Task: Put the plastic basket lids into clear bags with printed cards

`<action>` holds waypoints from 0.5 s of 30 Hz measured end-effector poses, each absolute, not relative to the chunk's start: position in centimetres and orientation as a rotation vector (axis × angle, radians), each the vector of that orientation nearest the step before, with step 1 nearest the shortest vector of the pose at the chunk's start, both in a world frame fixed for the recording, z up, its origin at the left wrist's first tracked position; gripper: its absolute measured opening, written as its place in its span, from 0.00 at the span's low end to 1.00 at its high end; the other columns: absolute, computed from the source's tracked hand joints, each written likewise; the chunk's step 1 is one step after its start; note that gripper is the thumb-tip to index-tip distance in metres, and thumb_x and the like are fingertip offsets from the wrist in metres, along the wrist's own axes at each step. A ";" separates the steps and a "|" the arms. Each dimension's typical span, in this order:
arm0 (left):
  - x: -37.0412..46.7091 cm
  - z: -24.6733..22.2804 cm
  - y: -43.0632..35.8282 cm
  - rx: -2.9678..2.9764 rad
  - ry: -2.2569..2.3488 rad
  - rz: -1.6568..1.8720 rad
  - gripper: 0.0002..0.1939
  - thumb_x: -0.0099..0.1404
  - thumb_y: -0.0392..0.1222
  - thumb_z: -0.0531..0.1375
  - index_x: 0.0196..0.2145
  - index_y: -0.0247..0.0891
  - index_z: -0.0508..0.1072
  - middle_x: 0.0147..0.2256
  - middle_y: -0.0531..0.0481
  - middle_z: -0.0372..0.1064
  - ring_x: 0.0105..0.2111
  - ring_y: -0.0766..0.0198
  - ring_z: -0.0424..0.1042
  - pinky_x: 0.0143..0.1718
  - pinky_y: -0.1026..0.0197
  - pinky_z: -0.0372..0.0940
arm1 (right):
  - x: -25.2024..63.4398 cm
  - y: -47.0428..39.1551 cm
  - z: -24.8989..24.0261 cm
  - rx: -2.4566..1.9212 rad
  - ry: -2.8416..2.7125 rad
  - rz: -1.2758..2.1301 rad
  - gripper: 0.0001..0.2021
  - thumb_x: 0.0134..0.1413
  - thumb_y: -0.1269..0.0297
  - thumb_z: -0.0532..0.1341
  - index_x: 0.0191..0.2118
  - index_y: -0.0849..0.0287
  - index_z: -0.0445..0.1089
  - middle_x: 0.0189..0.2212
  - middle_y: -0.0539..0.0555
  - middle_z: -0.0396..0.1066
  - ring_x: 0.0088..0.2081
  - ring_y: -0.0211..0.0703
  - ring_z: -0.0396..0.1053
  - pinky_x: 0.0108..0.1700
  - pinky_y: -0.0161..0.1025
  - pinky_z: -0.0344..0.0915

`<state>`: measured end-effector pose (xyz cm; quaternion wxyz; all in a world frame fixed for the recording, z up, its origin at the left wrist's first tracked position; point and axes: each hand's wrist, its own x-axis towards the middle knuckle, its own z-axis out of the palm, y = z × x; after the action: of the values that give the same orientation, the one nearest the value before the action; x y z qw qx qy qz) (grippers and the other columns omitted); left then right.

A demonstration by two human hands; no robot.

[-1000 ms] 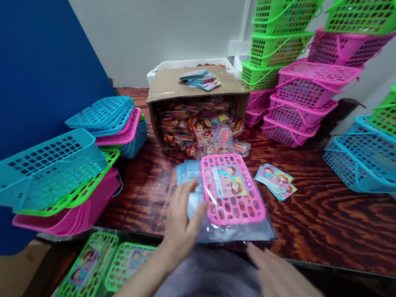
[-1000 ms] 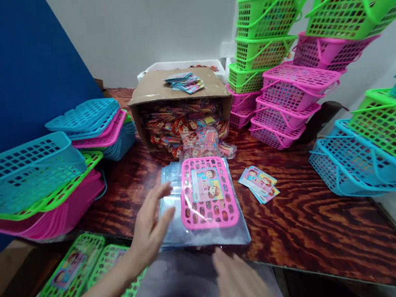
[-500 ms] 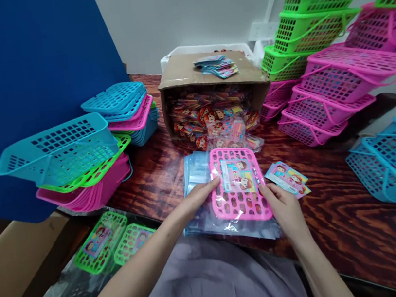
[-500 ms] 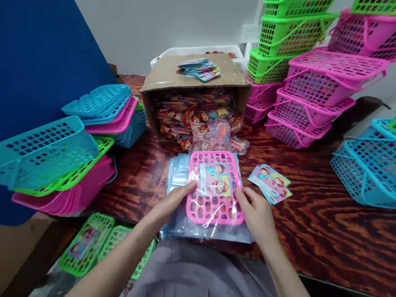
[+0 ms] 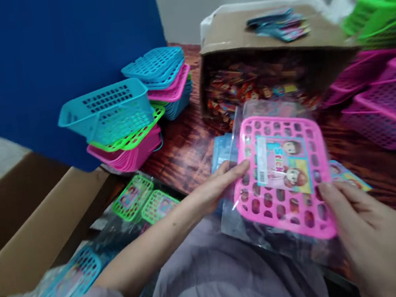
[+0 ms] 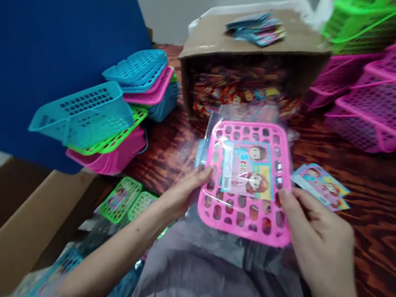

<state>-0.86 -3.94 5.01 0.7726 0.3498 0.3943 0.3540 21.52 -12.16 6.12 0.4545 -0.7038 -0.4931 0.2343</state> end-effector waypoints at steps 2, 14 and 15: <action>-3.4 6.8 -5.1 0.679 0.858 0.790 0.27 0.55 0.50 0.70 0.49 0.36 0.73 0.46 0.41 0.77 0.45 0.50 0.77 0.48 0.49 0.72 | 19.4 -12.5 7.3 -1.742 -1.233 0.592 0.17 0.60 0.50 0.63 0.48 0.53 0.76 0.32 0.51 0.75 0.30 0.42 0.67 0.29 0.35 0.63; -23.6 2.6 -26.7 -0.204 1.601 1.290 0.17 0.57 0.35 0.62 0.45 0.30 0.75 0.29 0.42 0.79 0.31 0.48 0.80 0.36 0.46 0.77 | 6.9 -12.1 4.5 -1.276 -1.755 1.286 0.25 0.62 0.44 0.56 0.55 0.54 0.73 0.48 0.57 0.77 0.48 0.53 0.75 0.50 0.46 0.71; -24.4 0.9 -28.3 -0.275 1.625 1.330 0.16 0.57 0.33 0.62 0.45 0.30 0.75 0.29 0.43 0.79 0.30 0.49 0.80 0.36 0.47 0.77 | 7.1 -12.0 3.6 -1.310 -1.783 1.306 0.25 0.62 0.43 0.56 0.54 0.54 0.73 0.48 0.57 0.77 0.49 0.53 0.75 0.50 0.47 0.70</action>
<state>-24.37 -28.31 0.90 0.4898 -0.1131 0.6690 0.5474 7.09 -11.96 3.65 0.2821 -0.4892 -0.6658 0.4877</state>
